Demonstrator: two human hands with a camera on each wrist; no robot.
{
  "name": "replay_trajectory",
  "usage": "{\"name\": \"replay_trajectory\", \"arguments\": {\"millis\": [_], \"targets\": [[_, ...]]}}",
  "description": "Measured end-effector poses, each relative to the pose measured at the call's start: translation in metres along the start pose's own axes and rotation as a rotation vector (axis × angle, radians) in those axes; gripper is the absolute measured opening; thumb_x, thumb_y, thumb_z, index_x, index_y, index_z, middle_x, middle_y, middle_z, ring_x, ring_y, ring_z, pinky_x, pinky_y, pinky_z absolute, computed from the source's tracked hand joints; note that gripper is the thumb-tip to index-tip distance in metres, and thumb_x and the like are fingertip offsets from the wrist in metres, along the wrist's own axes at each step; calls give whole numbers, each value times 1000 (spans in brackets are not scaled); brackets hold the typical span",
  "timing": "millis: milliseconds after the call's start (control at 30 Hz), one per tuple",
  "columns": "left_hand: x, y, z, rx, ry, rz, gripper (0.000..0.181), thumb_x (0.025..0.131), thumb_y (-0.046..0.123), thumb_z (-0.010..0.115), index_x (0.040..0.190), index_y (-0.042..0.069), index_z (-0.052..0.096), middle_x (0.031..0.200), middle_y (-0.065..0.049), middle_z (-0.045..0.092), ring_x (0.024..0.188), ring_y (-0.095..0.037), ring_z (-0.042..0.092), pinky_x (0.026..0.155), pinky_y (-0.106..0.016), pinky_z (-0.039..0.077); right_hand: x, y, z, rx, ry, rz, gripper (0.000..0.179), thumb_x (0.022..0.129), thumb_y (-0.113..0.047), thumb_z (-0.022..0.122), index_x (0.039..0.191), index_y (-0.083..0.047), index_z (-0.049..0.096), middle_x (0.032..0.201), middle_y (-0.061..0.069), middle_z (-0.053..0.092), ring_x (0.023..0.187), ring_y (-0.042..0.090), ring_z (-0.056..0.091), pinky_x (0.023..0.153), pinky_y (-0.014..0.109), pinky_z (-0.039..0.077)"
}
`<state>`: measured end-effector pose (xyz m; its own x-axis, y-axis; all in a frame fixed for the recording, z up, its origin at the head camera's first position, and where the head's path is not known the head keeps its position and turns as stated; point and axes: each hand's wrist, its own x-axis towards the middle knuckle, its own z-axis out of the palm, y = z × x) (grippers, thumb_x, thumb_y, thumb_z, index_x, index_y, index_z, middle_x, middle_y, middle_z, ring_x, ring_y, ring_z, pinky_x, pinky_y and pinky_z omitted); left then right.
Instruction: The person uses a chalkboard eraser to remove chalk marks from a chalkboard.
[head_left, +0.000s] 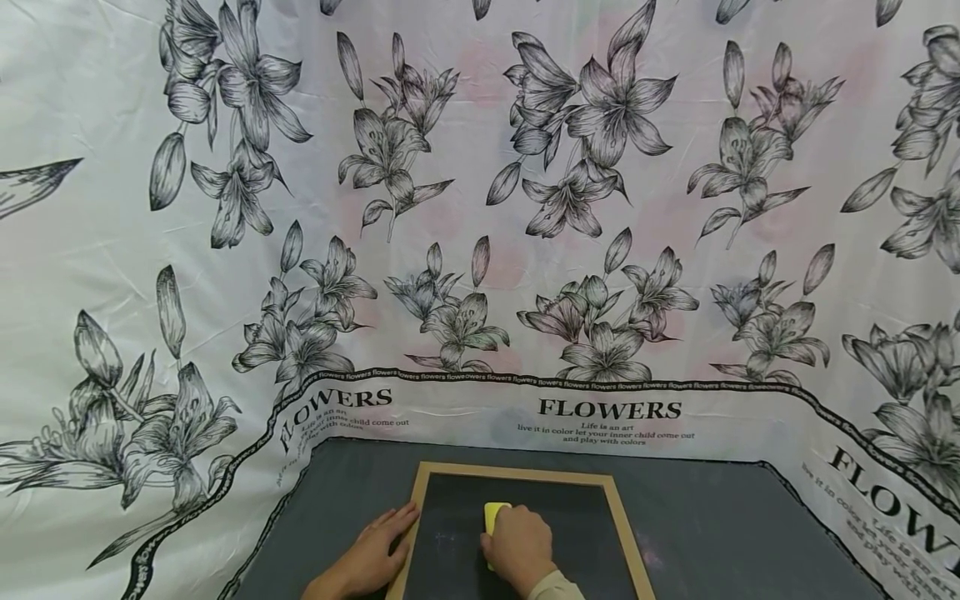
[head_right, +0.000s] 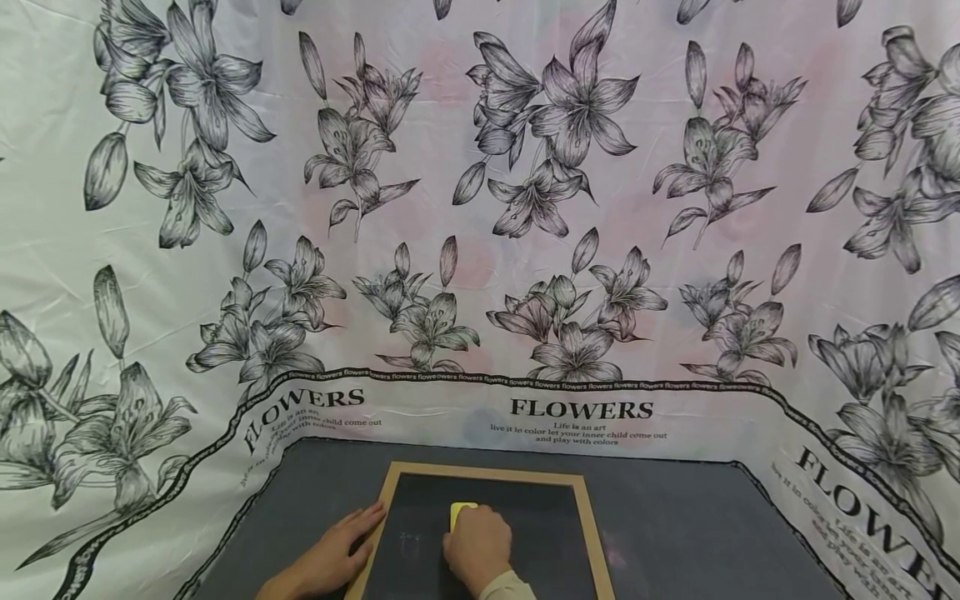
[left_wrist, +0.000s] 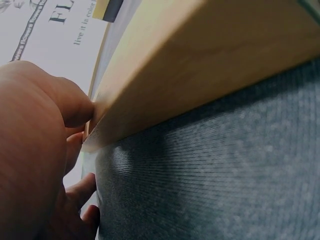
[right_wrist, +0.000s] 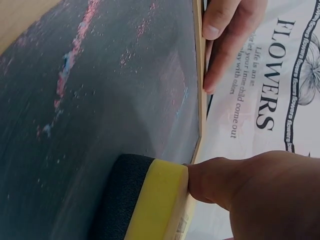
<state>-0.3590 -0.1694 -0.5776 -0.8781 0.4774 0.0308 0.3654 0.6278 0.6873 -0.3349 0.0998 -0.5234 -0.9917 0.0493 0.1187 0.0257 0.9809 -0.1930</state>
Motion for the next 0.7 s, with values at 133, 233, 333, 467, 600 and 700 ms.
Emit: {"name": "replay_trajectory", "arguments": {"millis": [133, 233, 333, 467, 600, 700], "targets": [[0, 1, -1, 13, 5, -6, 57, 111, 20, 60, 165, 4, 49, 175, -20, 40, 158, -62, 31, 122, -86, 22, 5, 1, 11, -8, 28, -31, 45, 87, -44, 90, 97, -2, 78, 82, 11, 71, 72, 27, 69, 68, 51, 65], [0, 1, -1, 13, 3, -9, 57, 111, 21, 60, 165, 6, 49, 175, -19, 39, 158, -62, 31, 122, -85, 22, 8, -1, 14, -5, 28, -48, 44, 87, -43, 89, 97, -2, 78, 83, 11, 71, 72, 27, 69, 67, 51, 65], [0, 0, -2, 3, -4, -3, 58, 112, 21, 60, 166, 5, 48, 176, -19, 39, 158, -62, 31, 122, -85, 22, 7, -5, 12, 0, 12, -49, 44, 88, -44, 89, 98, -3, 79, 83, 11, 71, 73, 27, 69, 68, 51, 65], [2, -5, 0, 5, -3, 18, 59, 113, 25, 58, 166, 4, 46, 176, -21, 38, 157, -63, 31, 122, -85, 23, 2, -15, 2, 9, -3, -36, 45, 88, -45, 89, 97, -2, 78, 84, 11, 70, 74, 27, 69, 70, 51, 65], [2, -10, 3, 7, 12, 32, 60, 113, 32, 56, 168, 9, 46, 176, -18, 38, 157, -63, 30, 122, -85, 22, 0, -20, 4, -6, 0, -41, 45, 89, -45, 88, 100, -2, 79, 87, 13, 70, 78, 29, 71, 74, 53, 66], [0, -10, 4, 7, 23, 37, 60, 114, 34, 56, 168, 11, 47, 176, -16, 39, 157, -63, 31, 122, -85, 22, 0, -24, 8, -3, -1, -53, 45, 90, -44, 87, 101, -1, 80, 89, 14, 69, 80, 31, 72, 75, 54, 67]]}}
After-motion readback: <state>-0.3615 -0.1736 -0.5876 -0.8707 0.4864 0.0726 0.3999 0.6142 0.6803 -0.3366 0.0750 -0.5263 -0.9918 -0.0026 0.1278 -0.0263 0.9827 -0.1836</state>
